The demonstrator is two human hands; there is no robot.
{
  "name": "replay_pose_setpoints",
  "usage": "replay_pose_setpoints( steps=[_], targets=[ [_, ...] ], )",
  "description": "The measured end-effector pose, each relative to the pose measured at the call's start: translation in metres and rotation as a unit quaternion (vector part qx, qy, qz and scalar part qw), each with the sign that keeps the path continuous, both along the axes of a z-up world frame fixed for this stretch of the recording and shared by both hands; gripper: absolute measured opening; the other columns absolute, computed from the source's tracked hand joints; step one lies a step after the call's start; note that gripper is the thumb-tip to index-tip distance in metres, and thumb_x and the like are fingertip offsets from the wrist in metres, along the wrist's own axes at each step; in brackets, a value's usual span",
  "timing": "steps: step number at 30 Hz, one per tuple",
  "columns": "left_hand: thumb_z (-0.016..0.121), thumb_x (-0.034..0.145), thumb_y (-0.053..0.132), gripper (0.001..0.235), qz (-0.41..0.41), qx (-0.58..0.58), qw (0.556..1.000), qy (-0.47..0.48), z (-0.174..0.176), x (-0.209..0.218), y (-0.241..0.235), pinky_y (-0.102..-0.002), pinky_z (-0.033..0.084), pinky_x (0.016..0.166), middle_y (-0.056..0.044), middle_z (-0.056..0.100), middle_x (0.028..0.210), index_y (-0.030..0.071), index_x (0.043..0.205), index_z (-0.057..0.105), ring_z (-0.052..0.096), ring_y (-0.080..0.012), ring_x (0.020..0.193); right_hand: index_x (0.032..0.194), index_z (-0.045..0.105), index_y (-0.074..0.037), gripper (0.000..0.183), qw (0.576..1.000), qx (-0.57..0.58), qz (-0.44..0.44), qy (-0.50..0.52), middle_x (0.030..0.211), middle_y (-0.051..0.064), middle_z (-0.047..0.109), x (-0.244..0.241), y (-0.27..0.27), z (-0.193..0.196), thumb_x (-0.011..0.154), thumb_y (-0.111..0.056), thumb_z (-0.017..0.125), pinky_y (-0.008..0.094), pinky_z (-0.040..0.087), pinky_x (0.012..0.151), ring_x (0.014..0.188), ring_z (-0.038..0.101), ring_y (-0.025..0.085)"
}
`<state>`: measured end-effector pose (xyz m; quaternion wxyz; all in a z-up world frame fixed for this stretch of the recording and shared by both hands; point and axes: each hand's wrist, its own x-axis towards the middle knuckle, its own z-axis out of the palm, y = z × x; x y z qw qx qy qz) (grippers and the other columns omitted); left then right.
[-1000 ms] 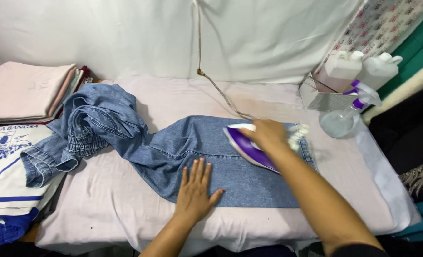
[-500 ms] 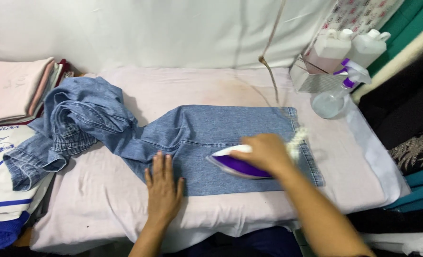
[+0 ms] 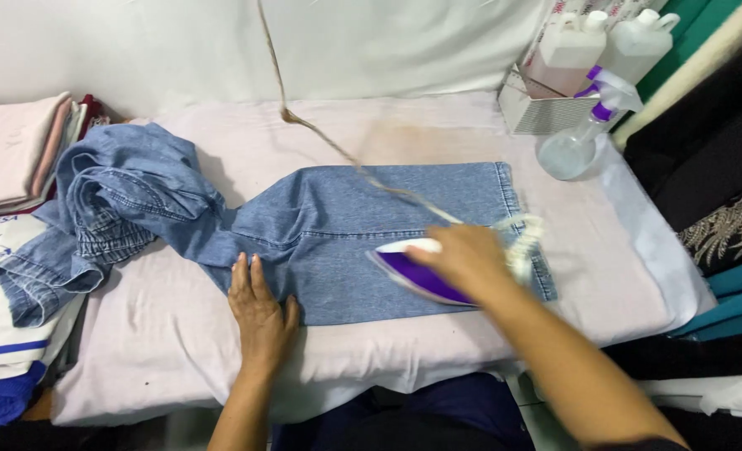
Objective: Ironing and folding a pair of denim pants on an ironing board.
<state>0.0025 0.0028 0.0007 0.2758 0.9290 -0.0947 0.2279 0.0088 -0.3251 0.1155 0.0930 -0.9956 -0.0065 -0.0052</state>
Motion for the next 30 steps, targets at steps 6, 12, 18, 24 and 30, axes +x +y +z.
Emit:
replay_pose_setpoints(
  steps=[6,12,18,24,30],
  targets=[
    [0.071,0.076,0.012,0.097,0.004,-0.012,1.0,0.02,0.003,0.0,-0.002,-0.063,0.013,0.121,-0.023,0.018,0.163,0.004,0.157,0.019,0.017,-0.0431,0.153,0.104,0.082,-0.023,0.06,0.979,-0.112,-0.148,0.084,0.089,0.01,0.079,-0.054,-0.096,0.026,0.087,-0.074,0.054,0.044,0.058,0.081,0.09,0.076,0.028],
    [0.064,0.079,0.001,0.089,-0.001,-0.036,0.999,-0.004,0.004,-0.005,0.0,-0.057,0.016,0.125,-0.023,0.023,0.163,0.003,0.158,0.023,0.02,-0.042,0.154,0.102,0.079,-0.026,0.059,0.99,-0.08,-0.065,0.096,0.08,0.009,0.078,-0.042,-0.028,0.03,0.083,-0.075,0.054,0.044,0.058,0.072,0.074,0.075,0.027],
    [0.056,0.089,-0.004,0.075,-0.022,-0.176,0.982,-0.068,-0.012,-0.006,0.016,-0.048,0.022,0.128,-0.022,0.031,0.162,0.0,0.158,0.028,0.028,-0.0392,0.153,0.098,0.076,-0.011,0.063,0.986,0.004,0.169,0.019,0.072,0.016,0.073,-0.015,0.108,0.005,0.087,-0.07,0.057,0.05,0.056,0.063,0.07,0.073,0.034],
    [0.062,0.09,0.002,0.074,-0.008,-0.182,0.981,-0.06,-0.002,-0.009,0.012,-0.048,0.023,0.126,-0.023,0.032,0.161,-0.001,0.157,0.029,0.03,-0.0398,0.151,0.096,0.074,-0.009,0.063,0.98,0.029,0.195,-0.008,0.072,0.017,0.072,-0.012,0.12,0.009,0.092,-0.069,0.055,0.048,0.057,0.063,0.071,0.074,0.033],
    [0.07,0.081,0.012,0.077,0.0,-0.051,0.996,-0.074,0.015,-0.01,-0.007,-0.053,0.015,0.125,-0.022,0.031,0.159,0.004,0.15,0.036,0.022,-0.0424,0.152,0.106,0.078,-0.019,0.061,0.996,-0.042,-0.07,0.041,0.091,0.012,0.077,-0.015,0.008,0.034,0.084,-0.072,0.057,0.047,0.059,0.072,0.083,0.076,0.031]
  ],
)
